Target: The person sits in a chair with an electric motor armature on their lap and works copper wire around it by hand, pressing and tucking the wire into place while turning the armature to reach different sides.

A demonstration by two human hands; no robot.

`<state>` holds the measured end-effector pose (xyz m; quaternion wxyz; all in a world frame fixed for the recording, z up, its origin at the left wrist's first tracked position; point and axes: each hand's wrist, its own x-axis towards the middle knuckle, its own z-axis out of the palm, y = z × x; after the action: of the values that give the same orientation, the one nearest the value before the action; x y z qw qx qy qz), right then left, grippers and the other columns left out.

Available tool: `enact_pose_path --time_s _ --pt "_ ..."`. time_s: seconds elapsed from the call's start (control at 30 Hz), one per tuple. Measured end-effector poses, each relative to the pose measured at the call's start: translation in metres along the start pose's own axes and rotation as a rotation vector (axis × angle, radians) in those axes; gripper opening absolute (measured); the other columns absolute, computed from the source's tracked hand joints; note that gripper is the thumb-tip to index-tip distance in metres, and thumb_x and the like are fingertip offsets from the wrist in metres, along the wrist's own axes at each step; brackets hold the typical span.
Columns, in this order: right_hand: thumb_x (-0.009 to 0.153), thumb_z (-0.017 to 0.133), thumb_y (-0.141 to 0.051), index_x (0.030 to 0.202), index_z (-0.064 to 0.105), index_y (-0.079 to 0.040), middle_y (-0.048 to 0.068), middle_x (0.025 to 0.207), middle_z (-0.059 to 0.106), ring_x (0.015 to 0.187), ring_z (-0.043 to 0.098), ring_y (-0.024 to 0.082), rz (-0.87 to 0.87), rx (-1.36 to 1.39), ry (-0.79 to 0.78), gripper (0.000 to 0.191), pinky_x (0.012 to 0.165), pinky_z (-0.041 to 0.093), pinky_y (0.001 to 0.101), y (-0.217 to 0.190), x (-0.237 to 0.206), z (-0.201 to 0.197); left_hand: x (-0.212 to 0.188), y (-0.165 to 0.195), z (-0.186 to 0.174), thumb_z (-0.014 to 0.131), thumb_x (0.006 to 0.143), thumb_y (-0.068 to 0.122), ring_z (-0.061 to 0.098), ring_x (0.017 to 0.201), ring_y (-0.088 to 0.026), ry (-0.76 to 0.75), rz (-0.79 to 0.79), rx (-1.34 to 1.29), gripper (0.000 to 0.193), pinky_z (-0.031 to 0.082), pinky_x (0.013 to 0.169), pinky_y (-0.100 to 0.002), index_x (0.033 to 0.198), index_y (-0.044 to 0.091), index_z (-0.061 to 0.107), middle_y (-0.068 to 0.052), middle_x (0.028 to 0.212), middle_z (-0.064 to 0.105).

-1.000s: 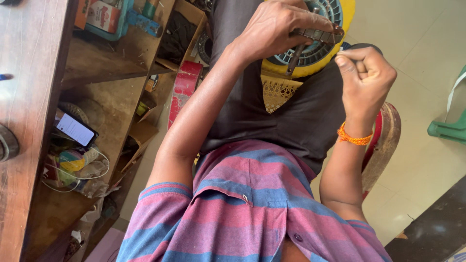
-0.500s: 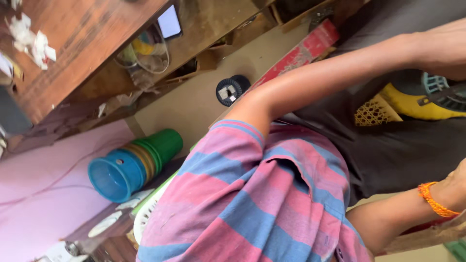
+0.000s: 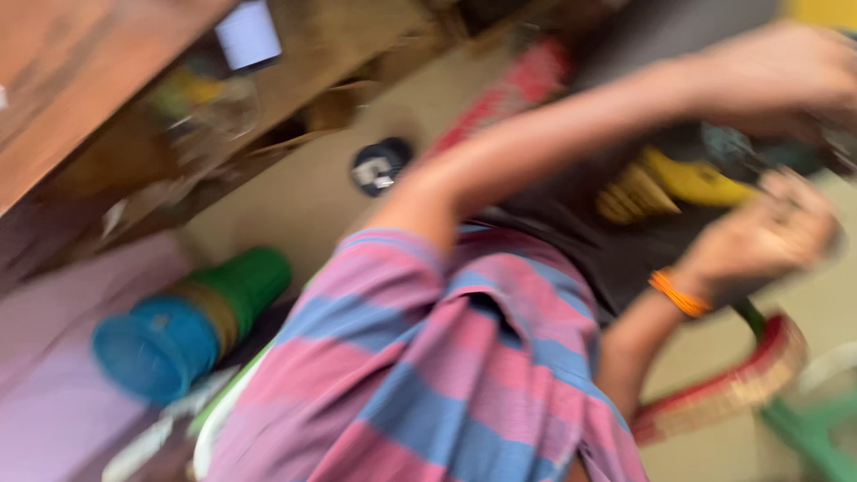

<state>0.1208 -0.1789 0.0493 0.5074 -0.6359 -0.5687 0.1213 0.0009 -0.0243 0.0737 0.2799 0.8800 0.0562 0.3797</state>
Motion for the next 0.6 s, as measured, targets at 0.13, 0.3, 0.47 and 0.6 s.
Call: enact_pose_path --time_s 0.13,0.3,0.47,0.6 --pt "0.101 0.062 0.005 0.096 0.066 -0.001 0.009 0.099 0.07 0.094 0.068 0.019 0.084 0.01 0.067 0.009 0.091 0.058 0.0346 0.014 -0.011 -0.007 0.011 -0.021 0.02 0.064 0.091 0.003 0.068 0.108 -0.035 -0.265 0.0 -0.309 0.046 0.053 0.093 -0.043 0.137 0.005 0.067 -0.016 0.121 0.072" --pt "0.1 0.073 0.001 0.104 0.071 0.004 0.002 0.092 0.069 0.073 0.051 0.004 0.263 0.087 0.139 0.005 0.064 0.044 0.0222 0.024 -0.018 -0.01 0.021 -0.045 0.028 0.071 0.093 0.003 0.067 0.12 -0.032 -0.371 -0.046 -0.284 0.05 0.052 0.1 -0.04 0.141 0.013 0.066 -0.013 0.136 0.068" --pt "0.101 0.073 0.001 0.11 0.073 0.005 0.0 0.09 0.066 0.07 0.042 0.001 0.323 0.101 0.158 0.01 0.059 0.038 0.021 0.017 -0.021 -0.007 0.033 -0.046 0.021 0.071 0.092 0.002 0.07 0.106 -0.032 -0.438 -0.034 -0.254 0.051 0.054 0.091 -0.04 0.141 0.015 0.068 -0.011 0.127 0.072" --pt "0.104 0.07 -0.002 0.114 0.073 0.004 0.0 0.092 0.068 0.072 0.049 0.001 0.33 0.077 0.111 0.012 0.061 0.042 0.0208 0.014 -0.017 -0.01 0.032 -0.028 0.011 0.073 0.092 0.009 0.067 0.113 -0.029 -0.33 -0.032 -0.071 0.044 0.054 0.091 -0.041 0.135 0.015 0.069 -0.007 0.129 0.069"
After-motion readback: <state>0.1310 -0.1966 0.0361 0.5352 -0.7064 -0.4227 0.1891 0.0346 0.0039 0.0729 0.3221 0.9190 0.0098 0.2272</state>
